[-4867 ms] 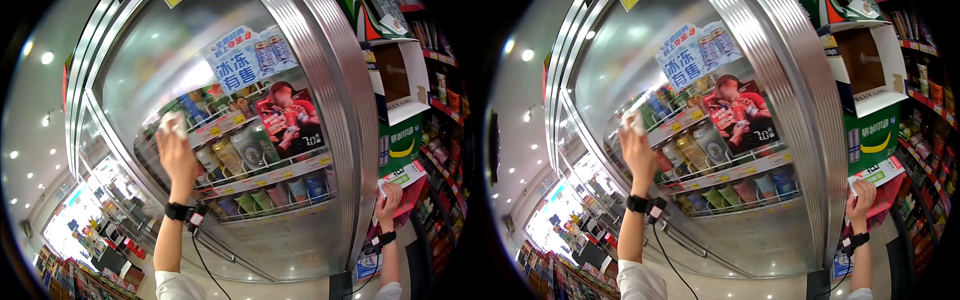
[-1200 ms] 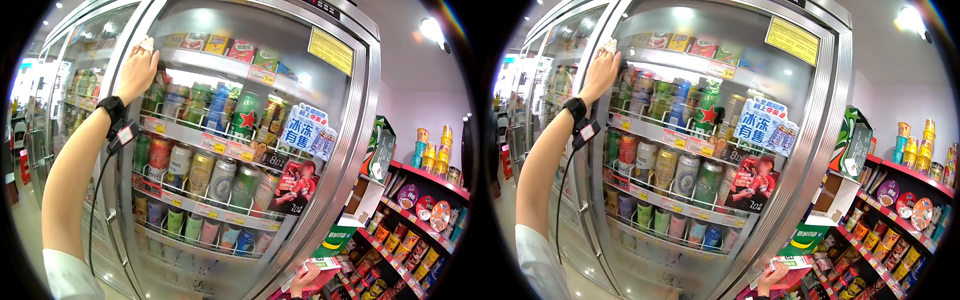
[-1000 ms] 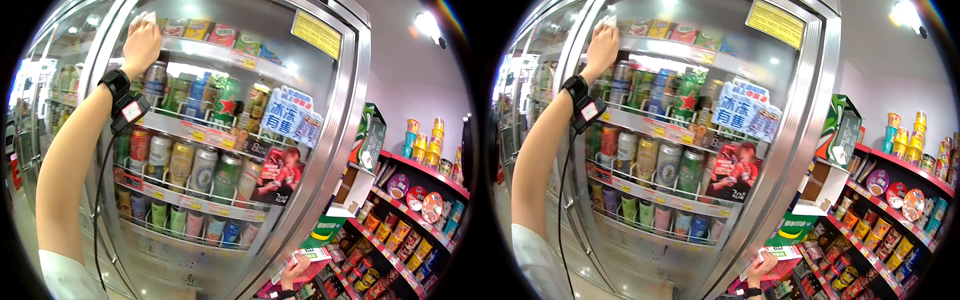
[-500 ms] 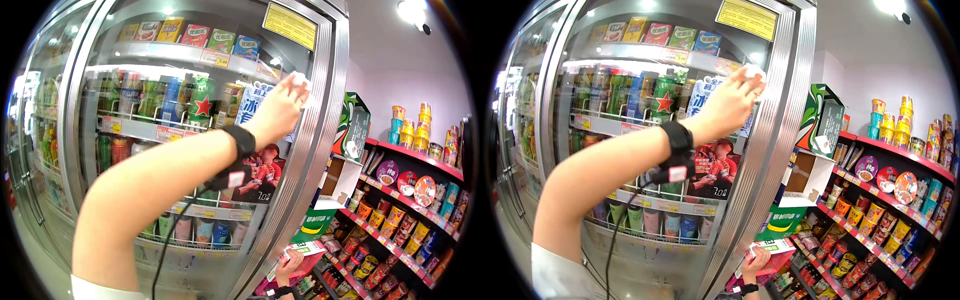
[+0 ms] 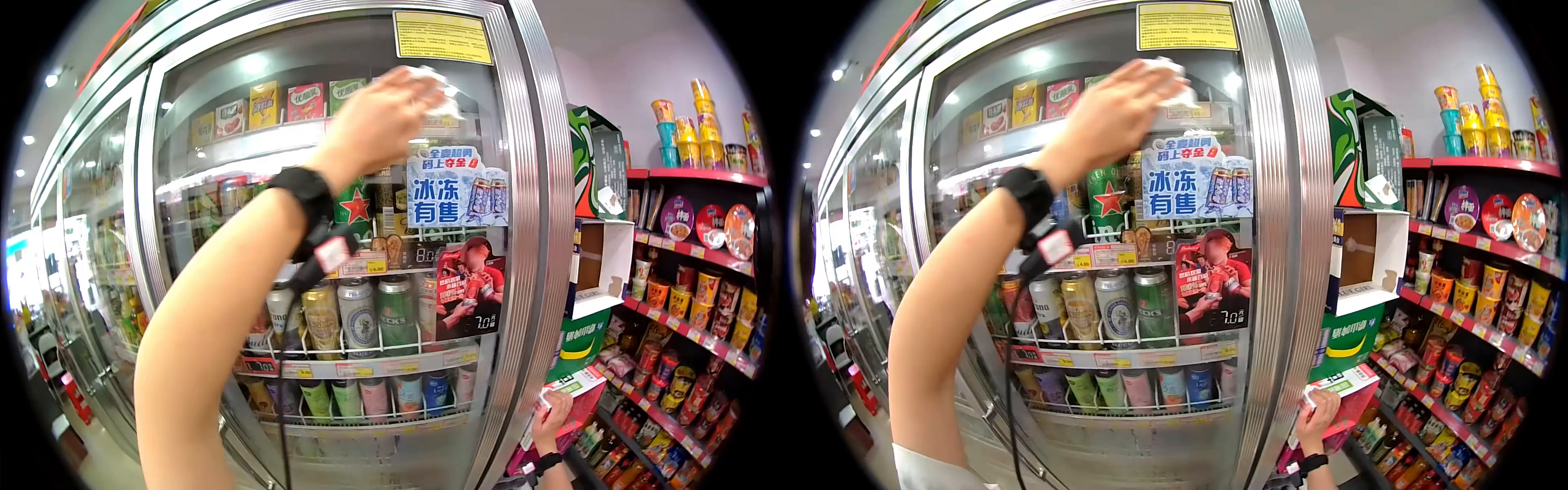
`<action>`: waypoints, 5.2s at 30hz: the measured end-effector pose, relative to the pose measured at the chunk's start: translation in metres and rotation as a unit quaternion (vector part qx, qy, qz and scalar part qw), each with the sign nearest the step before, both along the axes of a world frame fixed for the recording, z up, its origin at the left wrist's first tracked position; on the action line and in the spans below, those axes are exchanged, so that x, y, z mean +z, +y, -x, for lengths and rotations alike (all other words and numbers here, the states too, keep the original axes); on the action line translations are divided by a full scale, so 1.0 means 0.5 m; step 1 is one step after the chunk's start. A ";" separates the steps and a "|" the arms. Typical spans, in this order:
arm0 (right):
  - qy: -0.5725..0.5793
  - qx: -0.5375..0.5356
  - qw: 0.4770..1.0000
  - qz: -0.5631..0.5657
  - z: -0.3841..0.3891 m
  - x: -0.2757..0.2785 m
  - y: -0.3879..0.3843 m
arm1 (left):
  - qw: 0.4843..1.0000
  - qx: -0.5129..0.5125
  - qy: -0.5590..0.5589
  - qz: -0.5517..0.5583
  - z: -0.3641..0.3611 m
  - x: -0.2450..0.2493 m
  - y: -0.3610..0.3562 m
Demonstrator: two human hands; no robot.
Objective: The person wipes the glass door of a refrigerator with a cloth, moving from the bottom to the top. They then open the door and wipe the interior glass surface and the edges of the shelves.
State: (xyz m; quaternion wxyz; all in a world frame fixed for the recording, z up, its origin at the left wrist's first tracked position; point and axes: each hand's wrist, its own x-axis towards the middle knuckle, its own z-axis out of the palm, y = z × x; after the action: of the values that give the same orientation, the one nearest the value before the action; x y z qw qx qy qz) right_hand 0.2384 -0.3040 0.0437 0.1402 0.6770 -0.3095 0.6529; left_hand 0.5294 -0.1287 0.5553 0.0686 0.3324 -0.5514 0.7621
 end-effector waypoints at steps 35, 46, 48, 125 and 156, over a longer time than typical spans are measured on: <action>-0.014 0.017 1.000 -0.003 -0.001 0.005 0.003 | 0.987 -0.090 0.051 0.125 0.119 -0.006 -0.130; -0.009 0.008 1.000 -0.005 0.000 0.001 0.000 | 0.994 -0.086 0.060 0.022 0.083 -0.016 -0.090; -0.008 0.007 1.000 -0.010 0.001 -0.002 -0.001 | 0.993 -0.075 0.076 0.041 0.038 0.001 -0.041; -0.006 0.035 0.997 -0.072 0.011 0.029 0.042 | 0.843 0.227 0.438 0.212 -0.430 0.126 0.323; 0.032 -0.017 0.999 -0.027 0.015 0.004 0.004 | 0.989 -0.129 0.063 0.043 0.134 0.042 -0.142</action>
State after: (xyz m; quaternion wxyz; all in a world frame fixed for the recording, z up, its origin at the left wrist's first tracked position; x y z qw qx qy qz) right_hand 0.2308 -0.3019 0.0457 0.1427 0.6955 -0.3345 0.6197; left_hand 0.4626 -0.1998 0.5763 0.2152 0.3023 -0.5513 0.7472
